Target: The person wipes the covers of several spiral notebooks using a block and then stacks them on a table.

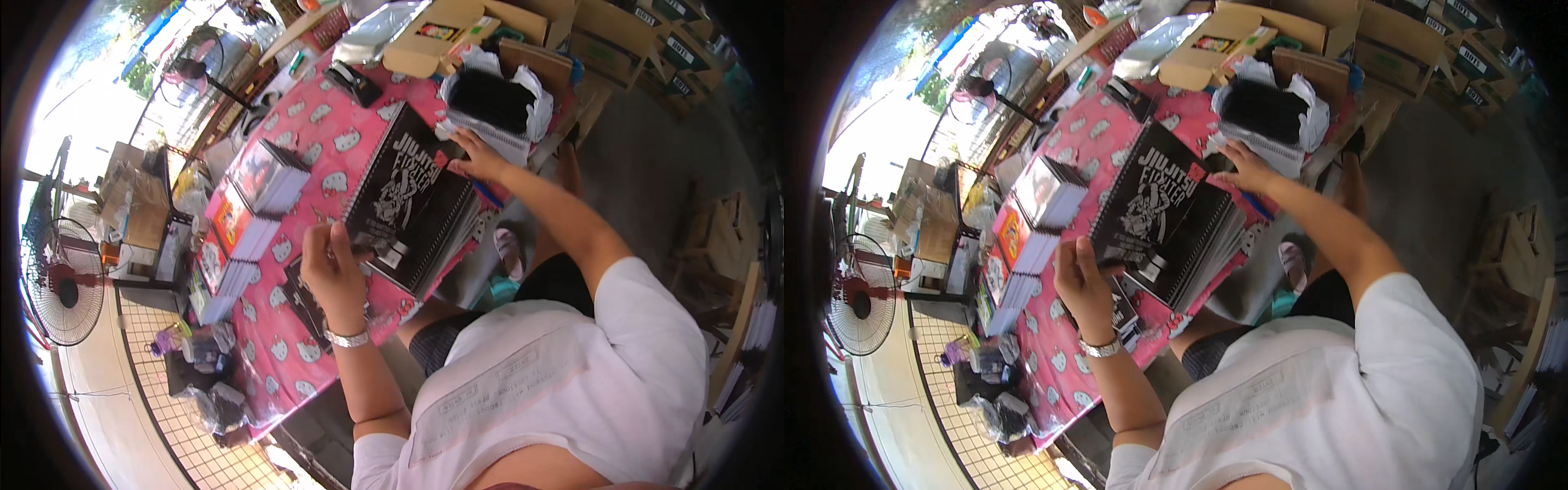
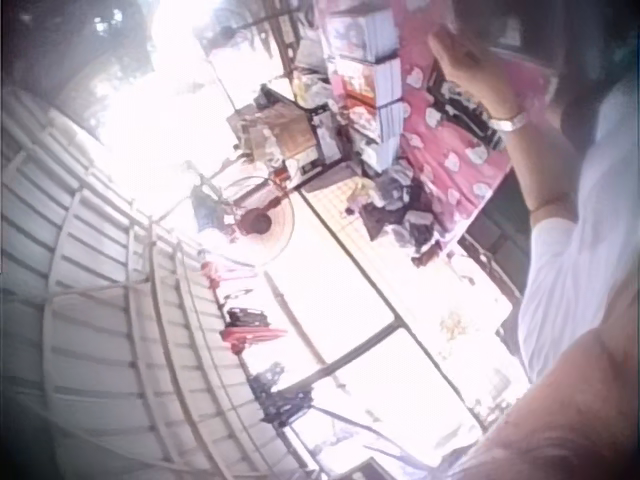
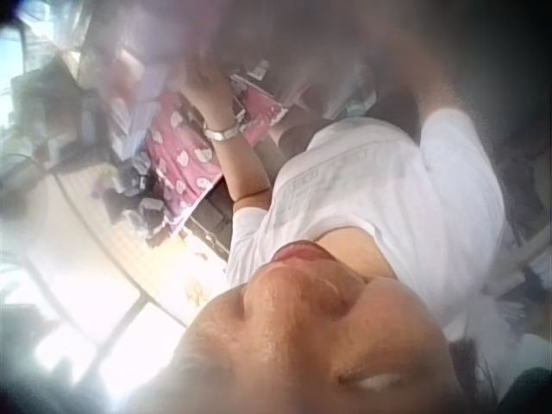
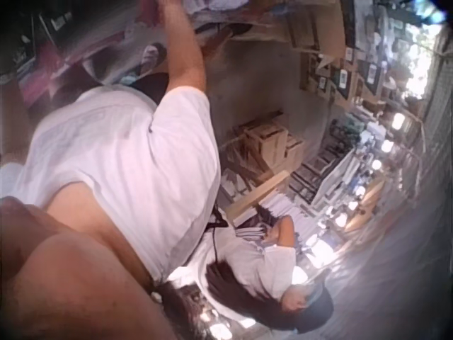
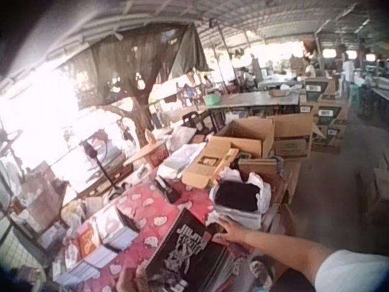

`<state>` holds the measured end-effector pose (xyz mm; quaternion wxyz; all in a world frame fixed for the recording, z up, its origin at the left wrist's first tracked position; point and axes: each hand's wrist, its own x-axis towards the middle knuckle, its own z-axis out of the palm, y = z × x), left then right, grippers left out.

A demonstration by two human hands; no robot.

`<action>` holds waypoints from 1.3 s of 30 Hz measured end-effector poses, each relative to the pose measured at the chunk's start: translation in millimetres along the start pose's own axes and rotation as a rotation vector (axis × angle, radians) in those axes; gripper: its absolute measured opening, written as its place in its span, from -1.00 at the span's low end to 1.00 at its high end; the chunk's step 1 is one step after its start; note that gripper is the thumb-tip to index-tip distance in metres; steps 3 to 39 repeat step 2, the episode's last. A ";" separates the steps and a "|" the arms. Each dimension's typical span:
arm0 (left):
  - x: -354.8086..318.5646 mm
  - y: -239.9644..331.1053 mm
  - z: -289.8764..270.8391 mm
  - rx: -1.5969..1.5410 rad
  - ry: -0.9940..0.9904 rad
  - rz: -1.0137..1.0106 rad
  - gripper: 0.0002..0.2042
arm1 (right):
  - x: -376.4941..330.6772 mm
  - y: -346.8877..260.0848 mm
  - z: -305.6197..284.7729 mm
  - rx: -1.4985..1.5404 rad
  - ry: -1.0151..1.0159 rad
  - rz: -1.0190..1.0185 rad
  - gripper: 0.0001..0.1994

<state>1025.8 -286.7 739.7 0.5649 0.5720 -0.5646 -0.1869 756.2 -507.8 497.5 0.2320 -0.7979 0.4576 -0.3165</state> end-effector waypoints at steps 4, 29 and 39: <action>5.1 -10.5 0.7 0.342 -0.020 0.065 -0.81 | 2.2 7.1 -13.7 -0.122 0.167 -0.094 -0.20; 5.1 -10.5 0.7 0.342 -0.020 0.065 -0.81 | 2.2 7.1 -13.7 -0.122 0.167 -0.094 -0.20; 5.1 -10.5 0.7 0.342 -0.020 0.065 -0.81 | 2.2 7.1 -13.7 -0.122 0.167 -0.094 -0.20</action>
